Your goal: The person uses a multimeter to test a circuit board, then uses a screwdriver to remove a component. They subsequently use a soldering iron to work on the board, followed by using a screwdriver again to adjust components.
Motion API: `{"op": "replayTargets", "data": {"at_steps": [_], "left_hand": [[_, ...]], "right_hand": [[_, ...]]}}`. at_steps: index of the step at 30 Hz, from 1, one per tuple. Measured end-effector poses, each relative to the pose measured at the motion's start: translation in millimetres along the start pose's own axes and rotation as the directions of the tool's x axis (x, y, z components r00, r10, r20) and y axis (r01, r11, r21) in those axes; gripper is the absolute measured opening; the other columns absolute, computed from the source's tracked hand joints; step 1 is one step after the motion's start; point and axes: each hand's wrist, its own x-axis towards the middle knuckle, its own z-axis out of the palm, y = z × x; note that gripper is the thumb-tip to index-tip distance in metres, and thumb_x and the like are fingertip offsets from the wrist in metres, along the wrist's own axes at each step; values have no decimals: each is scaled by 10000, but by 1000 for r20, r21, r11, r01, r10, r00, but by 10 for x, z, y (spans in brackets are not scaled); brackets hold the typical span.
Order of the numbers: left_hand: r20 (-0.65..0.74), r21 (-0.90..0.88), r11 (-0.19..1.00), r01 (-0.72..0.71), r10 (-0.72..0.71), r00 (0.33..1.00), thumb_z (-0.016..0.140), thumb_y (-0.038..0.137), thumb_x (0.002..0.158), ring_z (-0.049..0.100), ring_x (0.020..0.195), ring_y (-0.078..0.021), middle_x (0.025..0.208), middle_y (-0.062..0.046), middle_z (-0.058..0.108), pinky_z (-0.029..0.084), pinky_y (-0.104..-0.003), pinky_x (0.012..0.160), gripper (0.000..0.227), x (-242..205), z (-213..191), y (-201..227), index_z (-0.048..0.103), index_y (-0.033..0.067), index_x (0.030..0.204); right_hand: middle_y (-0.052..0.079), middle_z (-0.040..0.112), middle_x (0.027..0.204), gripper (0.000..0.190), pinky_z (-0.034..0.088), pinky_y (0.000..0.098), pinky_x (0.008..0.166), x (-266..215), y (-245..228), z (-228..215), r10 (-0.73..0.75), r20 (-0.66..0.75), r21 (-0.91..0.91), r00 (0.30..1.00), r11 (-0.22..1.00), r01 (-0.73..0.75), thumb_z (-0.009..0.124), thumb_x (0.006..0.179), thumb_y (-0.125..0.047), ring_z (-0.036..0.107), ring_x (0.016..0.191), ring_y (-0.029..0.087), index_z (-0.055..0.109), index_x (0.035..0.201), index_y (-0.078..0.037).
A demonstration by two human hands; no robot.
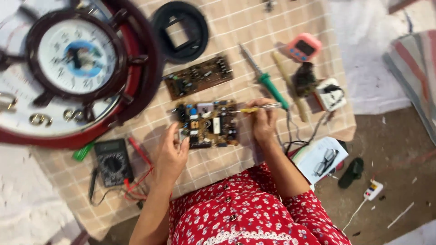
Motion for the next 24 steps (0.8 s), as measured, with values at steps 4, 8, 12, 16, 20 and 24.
{"op": "replayTargets", "data": {"at_steps": [4,8,12,16,20,24], "left_hand": [[49,-44,997,67,-65,997,592,265,776,620,731,-286,922,-143,615,496,-364,594,431,25,-73,155,498,78,1152],[107,-94,974,204,-194,975,599,244,770,627,759,-242,950,-97,623,502,-311,613,451,70,-72,106,488,119,1189],[144,-107,956,272,-256,956,607,244,775,627,776,-248,940,-115,626,502,-319,630,461,106,-67,118,477,105,1196],[203,-239,900,365,-322,925,589,268,793,631,739,-235,914,-130,625,503,-314,625,520,117,-8,-160,409,92,1248],[251,-501,745,440,-361,898,585,185,796,572,525,-138,856,-137,619,458,-204,435,542,131,-48,-223,366,50,1273],[320,-682,552,480,-365,874,567,162,811,543,479,-103,791,-124,606,421,-159,370,534,100,-2,-301,339,-4,1264]], "right_hand": [[205,535,880,197,517,287,641,-3,-181,148,52,-16,126,999,991,-49,449,870,-200,596,722,207,399,943,-24],[217,523,962,232,534,309,719,-118,-163,276,138,-41,243,990,962,-124,449,890,-246,614,819,234,388,977,-40],[250,488,1016,212,510,370,787,-194,-107,381,135,-39,289,990,950,-118,408,902,-207,597,879,276,365,1005,-27],[232,492,1031,188,504,367,798,-207,-87,434,110,14,317,994,942,-108,380,919,-196,587,894,271,371,1013,-34],[214,482,1054,189,504,361,808,-162,-177,424,144,31,314,989,938,-146,366,920,-213,583,923,248,362,1011,-48],[215,481,1059,178,497,373,825,-130,-186,358,172,41,332,984,927,-176,345,926,-207,592,912,241,355,1015,-54]]}}
